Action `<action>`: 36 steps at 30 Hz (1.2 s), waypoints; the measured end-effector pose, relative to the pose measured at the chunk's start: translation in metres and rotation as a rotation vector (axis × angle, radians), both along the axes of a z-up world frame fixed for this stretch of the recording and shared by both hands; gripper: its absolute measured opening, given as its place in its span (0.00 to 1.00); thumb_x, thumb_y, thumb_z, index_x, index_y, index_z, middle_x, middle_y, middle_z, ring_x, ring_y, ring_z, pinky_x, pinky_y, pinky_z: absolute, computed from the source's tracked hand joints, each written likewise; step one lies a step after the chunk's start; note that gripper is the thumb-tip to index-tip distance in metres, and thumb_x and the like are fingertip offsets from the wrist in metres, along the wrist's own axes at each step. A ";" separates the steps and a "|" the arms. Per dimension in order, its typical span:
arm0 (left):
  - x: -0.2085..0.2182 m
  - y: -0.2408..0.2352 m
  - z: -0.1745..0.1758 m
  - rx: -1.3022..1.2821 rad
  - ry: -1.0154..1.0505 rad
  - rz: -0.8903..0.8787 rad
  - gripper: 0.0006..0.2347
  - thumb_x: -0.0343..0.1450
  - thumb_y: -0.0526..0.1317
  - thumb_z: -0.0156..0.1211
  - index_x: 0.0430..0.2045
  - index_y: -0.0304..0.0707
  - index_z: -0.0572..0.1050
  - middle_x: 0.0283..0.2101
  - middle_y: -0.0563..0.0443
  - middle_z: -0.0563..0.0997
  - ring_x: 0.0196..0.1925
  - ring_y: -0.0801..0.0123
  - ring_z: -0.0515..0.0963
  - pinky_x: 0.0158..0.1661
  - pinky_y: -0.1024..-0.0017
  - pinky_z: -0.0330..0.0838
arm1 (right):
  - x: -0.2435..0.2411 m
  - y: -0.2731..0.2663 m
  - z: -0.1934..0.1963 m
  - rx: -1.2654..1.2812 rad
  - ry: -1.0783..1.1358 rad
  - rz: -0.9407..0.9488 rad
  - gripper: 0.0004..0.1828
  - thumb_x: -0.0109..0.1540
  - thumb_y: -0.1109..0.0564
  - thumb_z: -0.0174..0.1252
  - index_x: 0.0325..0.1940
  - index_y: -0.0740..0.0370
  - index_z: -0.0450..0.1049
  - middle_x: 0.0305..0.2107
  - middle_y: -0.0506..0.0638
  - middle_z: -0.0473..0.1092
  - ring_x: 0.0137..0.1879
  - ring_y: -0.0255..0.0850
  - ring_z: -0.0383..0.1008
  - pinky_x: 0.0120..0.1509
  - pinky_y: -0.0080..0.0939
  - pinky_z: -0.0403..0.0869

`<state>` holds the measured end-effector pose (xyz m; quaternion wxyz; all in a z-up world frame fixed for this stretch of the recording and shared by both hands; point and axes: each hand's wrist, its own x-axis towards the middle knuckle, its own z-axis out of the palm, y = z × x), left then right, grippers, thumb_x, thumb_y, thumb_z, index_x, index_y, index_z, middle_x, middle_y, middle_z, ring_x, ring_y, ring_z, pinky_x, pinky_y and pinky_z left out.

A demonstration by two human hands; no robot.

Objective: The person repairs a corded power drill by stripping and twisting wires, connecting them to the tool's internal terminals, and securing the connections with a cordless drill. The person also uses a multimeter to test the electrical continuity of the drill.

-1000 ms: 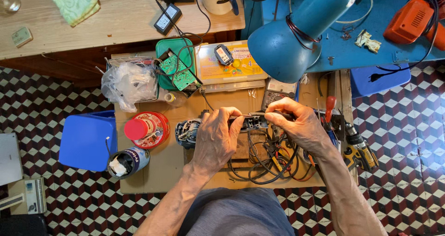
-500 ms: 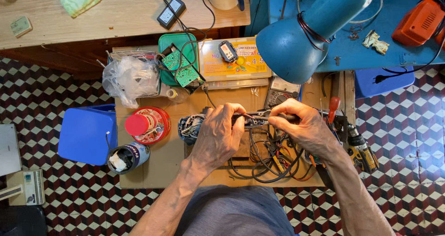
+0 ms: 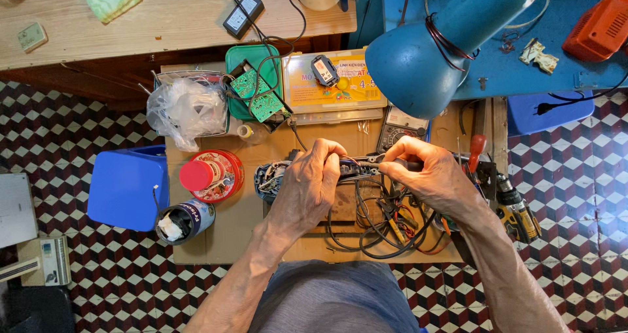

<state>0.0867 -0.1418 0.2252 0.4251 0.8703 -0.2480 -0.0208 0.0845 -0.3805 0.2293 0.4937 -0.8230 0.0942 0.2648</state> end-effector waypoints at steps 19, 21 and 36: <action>0.001 -0.016 -0.004 -0.007 0.171 0.181 0.09 0.71 0.41 0.62 0.38 0.36 0.72 0.33 0.48 0.83 0.38 0.59 0.83 0.43 0.61 0.70 | -0.004 0.008 0.006 -0.229 -0.314 0.094 0.12 0.58 0.53 0.66 0.40 0.62 0.77 0.32 0.49 0.72 0.37 0.37 0.76 0.40 0.40 0.73; 0.002 -0.016 -0.004 0.010 0.148 0.164 0.09 0.72 0.41 0.60 0.41 0.37 0.74 0.34 0.49 0.84 0.40 0.60 0.83 0.44 0.61 0.69 | -0.004 0.008 -0.002 -0.189 -0.223 -0.035 0.20 0.56 0.52 0.67 0.45 0.65 0.71 0.34 0.51 0.73 0.38 0.37 0.78 0.40 0.39 0.75; 0.024 -0.007 -0.003 0.271 0.621 -0.099 0.14 0.72 0.48 0.50 0.45 0.48 0.81 0.40 0.47 0.85 0.44 0.57 0.84 0.47 0.65 0.75 | 0.011 -0.024 -0.046 0.314 0.285 0.053 0.13 0.60 0.52 0.66 0.39 0.66 0.78 0.23 0.45 0.71 0.27 0.30 0.64 0.29 0.31 0.61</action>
